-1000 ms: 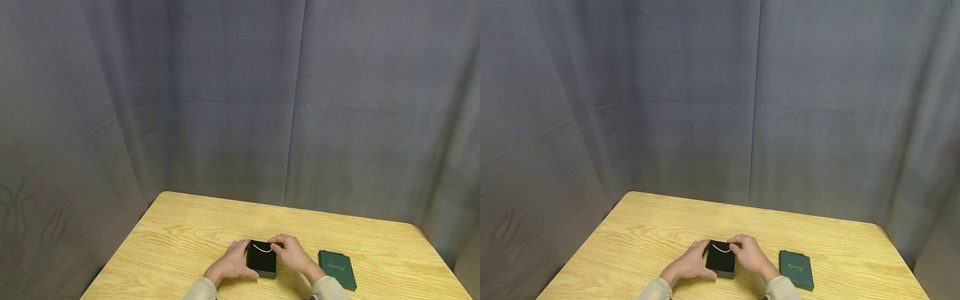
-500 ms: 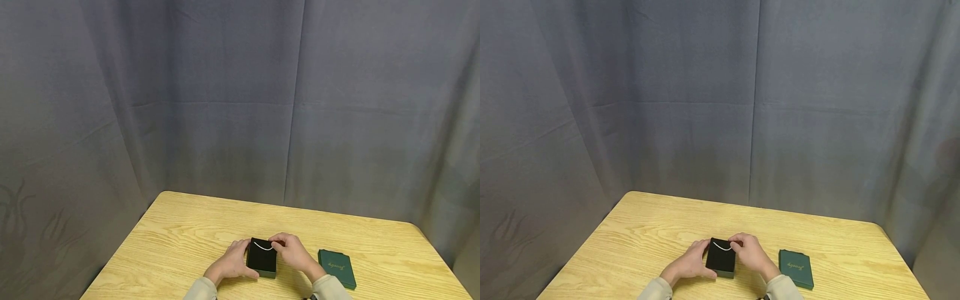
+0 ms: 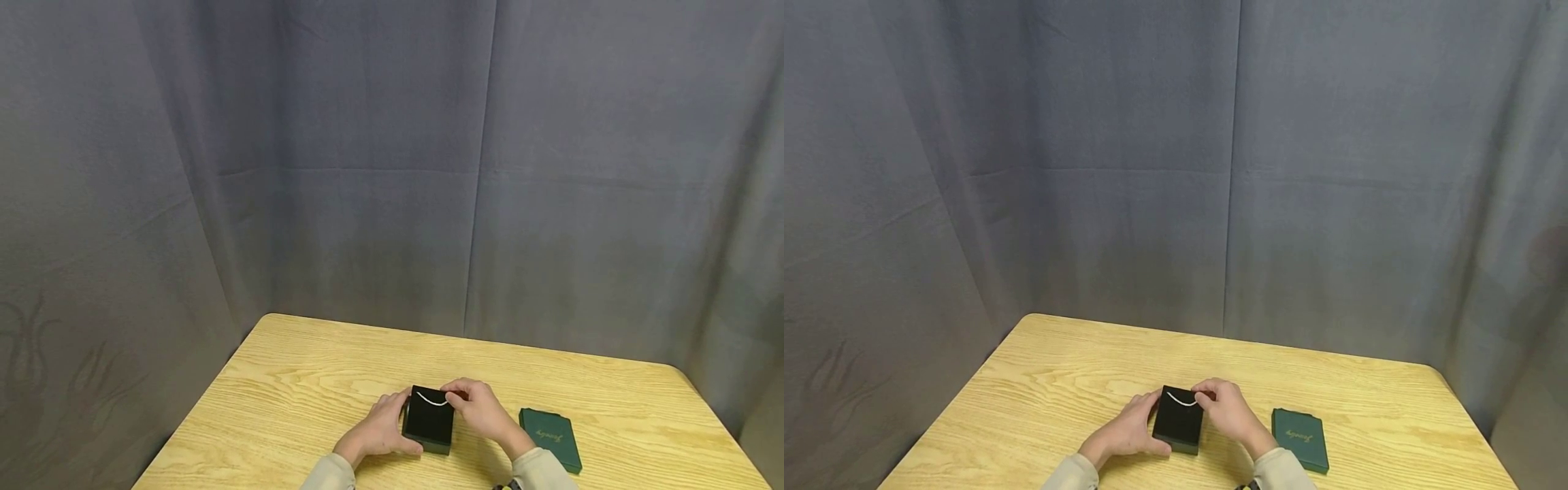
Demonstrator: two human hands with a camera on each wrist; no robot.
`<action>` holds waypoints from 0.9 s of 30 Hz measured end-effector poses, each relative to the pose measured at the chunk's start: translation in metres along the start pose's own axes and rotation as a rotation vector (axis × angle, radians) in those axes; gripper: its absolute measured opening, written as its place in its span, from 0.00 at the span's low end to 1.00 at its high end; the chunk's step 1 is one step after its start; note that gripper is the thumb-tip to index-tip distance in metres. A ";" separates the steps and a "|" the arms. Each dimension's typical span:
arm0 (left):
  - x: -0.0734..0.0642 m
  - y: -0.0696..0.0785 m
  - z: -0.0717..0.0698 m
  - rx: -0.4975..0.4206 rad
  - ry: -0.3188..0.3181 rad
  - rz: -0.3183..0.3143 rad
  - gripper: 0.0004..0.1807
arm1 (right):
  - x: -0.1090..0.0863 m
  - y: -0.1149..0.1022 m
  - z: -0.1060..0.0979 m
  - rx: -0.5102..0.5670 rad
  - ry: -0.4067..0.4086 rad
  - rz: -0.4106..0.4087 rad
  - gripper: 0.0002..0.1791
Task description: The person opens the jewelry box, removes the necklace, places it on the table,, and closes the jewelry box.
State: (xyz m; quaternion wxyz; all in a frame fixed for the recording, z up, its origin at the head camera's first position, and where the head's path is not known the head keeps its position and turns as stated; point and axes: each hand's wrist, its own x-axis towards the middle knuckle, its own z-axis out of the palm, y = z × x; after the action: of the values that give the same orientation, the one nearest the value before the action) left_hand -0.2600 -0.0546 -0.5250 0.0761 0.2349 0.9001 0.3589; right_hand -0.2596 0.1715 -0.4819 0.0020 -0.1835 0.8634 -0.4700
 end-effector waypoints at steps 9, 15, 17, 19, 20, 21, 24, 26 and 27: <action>0.000 0.001 0.002 0.014 0.021 0.045 0.60 | 0.000 -0.004 -0.002 -0.026 0.026 0.008 0.09; -0.003 0.004 0.000 -0.022 0.005 0.021 0.60 | -0.002 -0.004 -0.001 -0.023 0.022 0.014 0.08; -0.005 0.006 -0.002 -0.061 -0.004 -0.015 0.58 | -0.002 -0.004 -0.001 -0.023 0.023 0.018 0.08; -0.006 0.008 -0.005 -0.096 0.002 -0.039 0.55 | -0.002 -0.003 -0.001 -0.026 0.025 0.016 0.08; -0.006 0.009 -0.006 -0.109 0.012 -0.042 0.52 | -0.002 -0.003 -0.001 -0.029 0.027 0.014 0.08; -0.006 0.009 -0.006 -0.116 0.025 -0.039 0.50 | -0.002 -0.003 -0.001 -0.030 0.028 0.011 0.08; -0.005 0.011 -0.008 -0.105 0.068 -0.009 0.43 | -0.002 -0.002 -0.001 -0.027 0.026 0.005 0.08; -0.005 0.011 -0.008 -0.080 0.092 0.004 0.41 | -0.002 -0.002 -0.002 -0.027 0.024 -0.001 0.09; -0.005 0.011 -0.009 -0.069 0.102 0.007 0.40 | -0.002 -0.002 -0.002 -0.027 0.021 -0.003 0.09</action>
State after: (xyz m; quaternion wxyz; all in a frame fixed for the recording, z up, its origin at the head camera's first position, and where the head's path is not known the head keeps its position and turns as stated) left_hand -0.2545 -0.0552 -0.5116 0.0371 0.2167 0.8891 0.4015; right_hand -0.2579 0.1726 -0.4796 -0.0104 -0.1797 0.8693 -0.4604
